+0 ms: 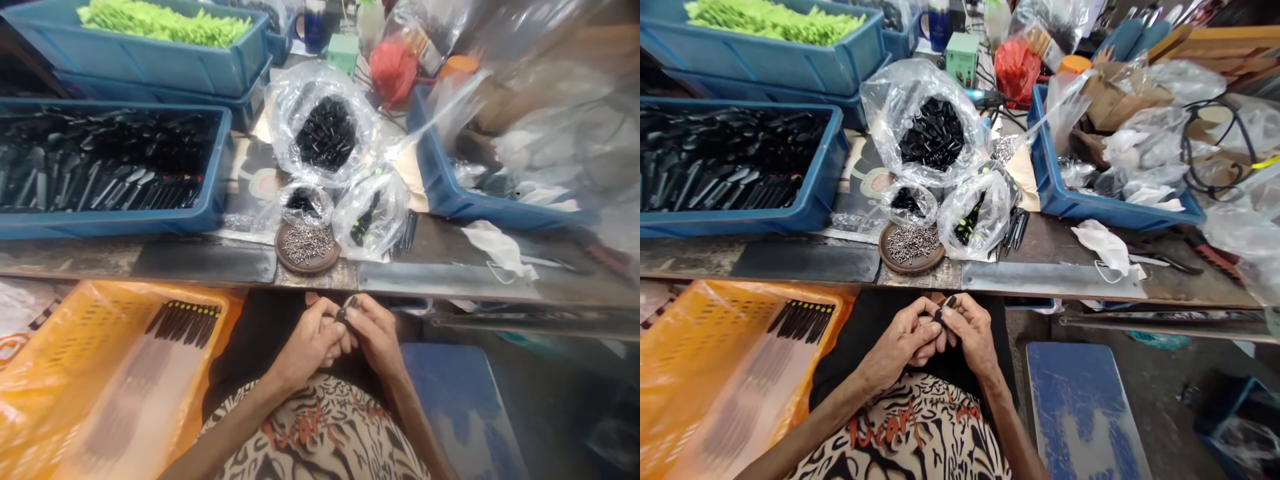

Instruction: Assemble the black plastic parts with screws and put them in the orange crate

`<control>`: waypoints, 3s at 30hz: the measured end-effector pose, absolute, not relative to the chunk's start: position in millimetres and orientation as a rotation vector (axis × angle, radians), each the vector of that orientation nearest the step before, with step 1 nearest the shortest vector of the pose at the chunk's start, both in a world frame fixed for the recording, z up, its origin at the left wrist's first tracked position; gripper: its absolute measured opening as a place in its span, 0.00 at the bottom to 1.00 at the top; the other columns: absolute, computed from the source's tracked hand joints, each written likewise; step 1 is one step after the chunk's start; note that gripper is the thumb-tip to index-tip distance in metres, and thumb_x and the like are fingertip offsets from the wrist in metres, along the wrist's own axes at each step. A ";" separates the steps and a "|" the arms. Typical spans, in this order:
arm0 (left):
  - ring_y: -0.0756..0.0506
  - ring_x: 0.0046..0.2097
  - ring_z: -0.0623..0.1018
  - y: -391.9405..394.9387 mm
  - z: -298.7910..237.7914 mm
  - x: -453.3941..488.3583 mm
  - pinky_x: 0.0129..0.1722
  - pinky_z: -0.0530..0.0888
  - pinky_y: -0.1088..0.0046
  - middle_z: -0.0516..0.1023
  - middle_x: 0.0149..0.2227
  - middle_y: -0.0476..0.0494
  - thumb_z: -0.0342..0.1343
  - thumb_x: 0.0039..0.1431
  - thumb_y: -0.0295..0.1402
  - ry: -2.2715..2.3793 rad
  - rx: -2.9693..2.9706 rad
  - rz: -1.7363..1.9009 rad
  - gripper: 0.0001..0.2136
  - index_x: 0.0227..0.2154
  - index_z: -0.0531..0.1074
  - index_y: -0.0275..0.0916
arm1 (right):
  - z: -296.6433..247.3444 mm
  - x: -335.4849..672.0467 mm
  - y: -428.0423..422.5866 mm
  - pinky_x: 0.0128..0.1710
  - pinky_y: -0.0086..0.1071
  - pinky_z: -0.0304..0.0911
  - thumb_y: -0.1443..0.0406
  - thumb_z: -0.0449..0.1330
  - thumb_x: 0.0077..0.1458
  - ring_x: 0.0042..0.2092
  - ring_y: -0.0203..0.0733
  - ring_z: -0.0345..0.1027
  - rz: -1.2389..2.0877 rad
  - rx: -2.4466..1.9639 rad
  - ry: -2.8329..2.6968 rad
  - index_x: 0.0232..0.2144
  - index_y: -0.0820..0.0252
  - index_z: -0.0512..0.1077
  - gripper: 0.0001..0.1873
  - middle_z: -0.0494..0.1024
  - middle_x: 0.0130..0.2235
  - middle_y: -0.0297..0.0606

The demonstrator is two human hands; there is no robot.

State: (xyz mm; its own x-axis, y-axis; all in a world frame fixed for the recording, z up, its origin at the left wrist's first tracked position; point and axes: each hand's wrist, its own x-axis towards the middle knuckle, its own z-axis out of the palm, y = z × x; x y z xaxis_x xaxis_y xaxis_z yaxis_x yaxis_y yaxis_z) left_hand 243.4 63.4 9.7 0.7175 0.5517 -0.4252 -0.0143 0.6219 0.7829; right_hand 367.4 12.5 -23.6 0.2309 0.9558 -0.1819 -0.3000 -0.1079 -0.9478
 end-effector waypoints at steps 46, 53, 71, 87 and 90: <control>0.54 0.22 0.66 61.8 2.1 240.8 0.22 0.63 0.79 0.69 0.26 0.52 0.49 0.58 0.34 0.858 1.231 0.480 0.07 0.37 0.63 0.38 | -19.4 352.9 26.1 0.15 0.21 0.44 0.59 0.63 0.50 0.17 0.25 0.46 1.110 -1.224 -0.466 0.23 0.62 0.64 0.15 0.58 0.19 0.25; 0.47 0.40 0.74 58.4 2.8 239.8 0.42 0.68 0.73 0.74 0.38 0.44 0.49 0.58 0.30 0.920 1.550 0.666 0.07 0.40 0.67 0.39 | -15.8 349.1 29.7 0.15 0.22 0.39 0.58 0.64 0.49 0.19 0.25 0.41 1.040 -1.246 -0.433 0.20 0.61 0.60 0.19 0.55 0.19 0.25; 0.56 0.21 0.62 67.1 8.1 235.7 0.17 0.55 0.83 0.70 0.26 0.52 0.55 0.54 0.36 0.900 0.865 0.637 0.09 0.34 0.62 0.38 | -14.2 341.5 27.6 0.19 0.25 0.51 0.60 0.57 0.55 0.20 0.30 0.54 0.869 -1.468 -0.758 0.29 0.60 0.66 0.09 0.64 0.21 0.28; 0.57 0.20 0.59 62.1 3.6 234.0 0.17 0.56 0.84 0.60 0.20 0.58 0.53 0.56 0.33 0.885 0.922 0.681 0.07 0.33 0.61 0.38 | -16.3 339.6 24.1 0.19 0.23 0.53 0.64 0.54 0.54 0.21 0.29 0.54 0.722 -1.583 -0.968 0.27 0.61 0.65 0.06 0.64 0.21 0.29; 0.57 0.22 0.61 61.2 -1.5 234.2 0.20 0.60 0.83 0.63 0.23 0.56 0.52 0.57 0.32 0.884 1.050 0.697 0.05 0.34 0.63 0.37 | -19.6 341.6 23.0 0.18 0.22 0.50 0.63 0.56 0.53 0.20 0.29 0.52 0.900 -1.499 -0.824 0.26 0.61 0.64 0.08 0.62 0.20 0.27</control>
State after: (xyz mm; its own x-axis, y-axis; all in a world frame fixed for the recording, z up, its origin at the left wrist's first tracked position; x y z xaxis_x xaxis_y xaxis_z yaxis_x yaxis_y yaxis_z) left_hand 234.2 61.2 -1.5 0.4822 0.8319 -0.2747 -0.0736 0.3509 0.9335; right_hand 341.6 23.0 -19.6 0.4601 0.8833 -0.0901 0.0122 -0.1078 -0.9941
